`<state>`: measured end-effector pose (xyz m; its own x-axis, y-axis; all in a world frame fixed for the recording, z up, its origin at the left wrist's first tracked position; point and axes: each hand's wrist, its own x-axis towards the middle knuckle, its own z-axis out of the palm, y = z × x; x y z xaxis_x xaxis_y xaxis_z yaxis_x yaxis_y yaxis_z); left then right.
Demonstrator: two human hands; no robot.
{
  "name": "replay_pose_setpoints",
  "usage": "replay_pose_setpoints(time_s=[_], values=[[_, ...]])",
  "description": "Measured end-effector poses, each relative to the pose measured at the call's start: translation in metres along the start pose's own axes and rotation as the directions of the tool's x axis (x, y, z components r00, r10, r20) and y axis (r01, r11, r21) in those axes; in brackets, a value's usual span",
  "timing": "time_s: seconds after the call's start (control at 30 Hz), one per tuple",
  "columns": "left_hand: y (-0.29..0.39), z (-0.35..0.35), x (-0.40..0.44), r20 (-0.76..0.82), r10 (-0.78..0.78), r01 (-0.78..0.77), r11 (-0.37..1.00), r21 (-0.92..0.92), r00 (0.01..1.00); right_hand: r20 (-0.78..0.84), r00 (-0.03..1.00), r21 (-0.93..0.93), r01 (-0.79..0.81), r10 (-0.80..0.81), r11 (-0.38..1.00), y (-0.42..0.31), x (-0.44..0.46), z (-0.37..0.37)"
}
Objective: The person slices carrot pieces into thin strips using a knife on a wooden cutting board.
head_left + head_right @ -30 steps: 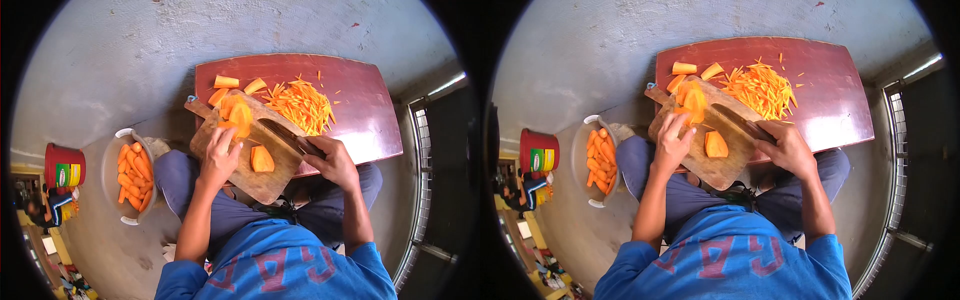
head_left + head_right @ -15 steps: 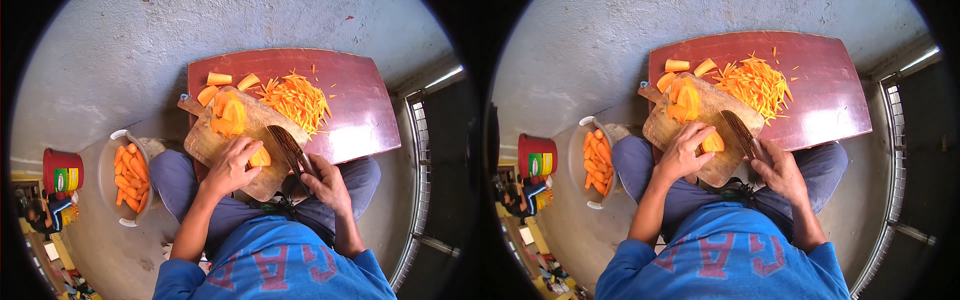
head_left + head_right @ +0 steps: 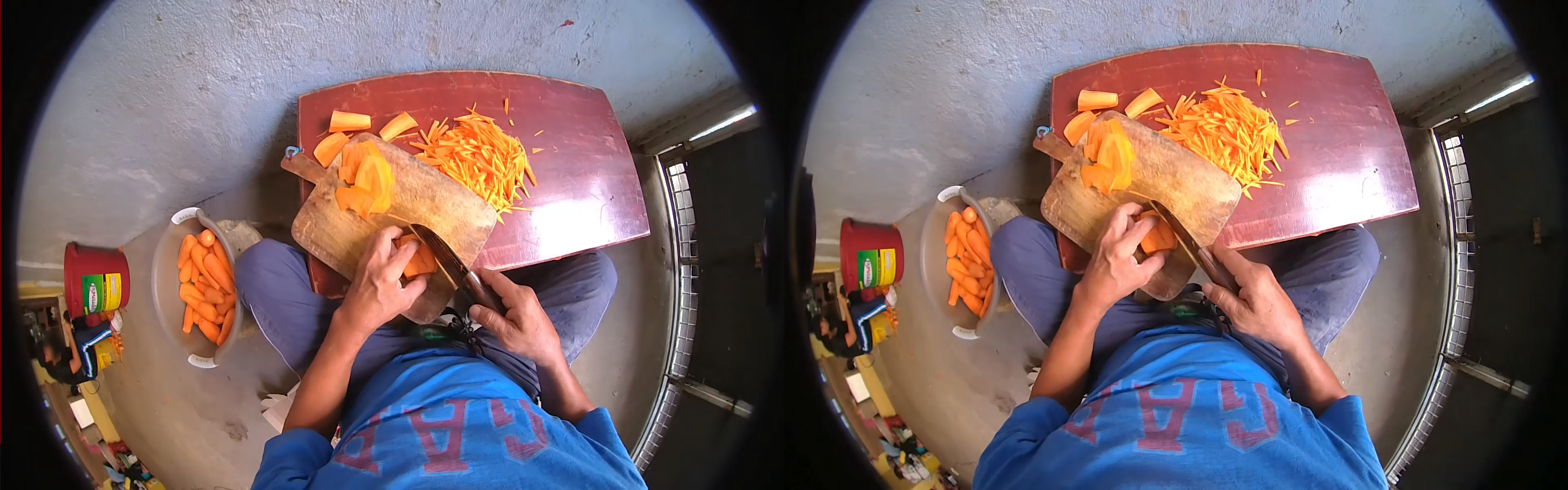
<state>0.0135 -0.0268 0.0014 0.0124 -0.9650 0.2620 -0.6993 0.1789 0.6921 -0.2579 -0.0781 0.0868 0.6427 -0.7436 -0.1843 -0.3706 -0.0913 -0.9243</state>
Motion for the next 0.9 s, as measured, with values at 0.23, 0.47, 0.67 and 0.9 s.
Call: replay_pose_setpoints(time_s=[0.23,0.47,0.67,0.9], values=[[0.011,0.004,-0.004,0.013,-0.061,0.06,0.998,0.012,0.998,0.058,0.998,-0.182,-0.01,0.021,0.983,-0.012,-0.006,0.002],[0.009,0.002,-0.006,0.018,0.064,-0.066,0.99,0.126,0.998,0.073,0.997,-0.282,0.035,-0.015,0.959,-0.02,-0.011,0.008],[0.006,0.007,-0.009,0.013,0.139,-0.139,0.979,0.15,0.99,0.091,0.992,-0.326,-0.055,0.09,0.944,-0.041,-0.024,0.004],[0.009,0.004,-0.006,0.042,0.165,-0.17,0.972,0.161,0.985,0.115,0.989,-0.381,-0.04,0.09,0.924,-0.048,-0.021,0.003]])
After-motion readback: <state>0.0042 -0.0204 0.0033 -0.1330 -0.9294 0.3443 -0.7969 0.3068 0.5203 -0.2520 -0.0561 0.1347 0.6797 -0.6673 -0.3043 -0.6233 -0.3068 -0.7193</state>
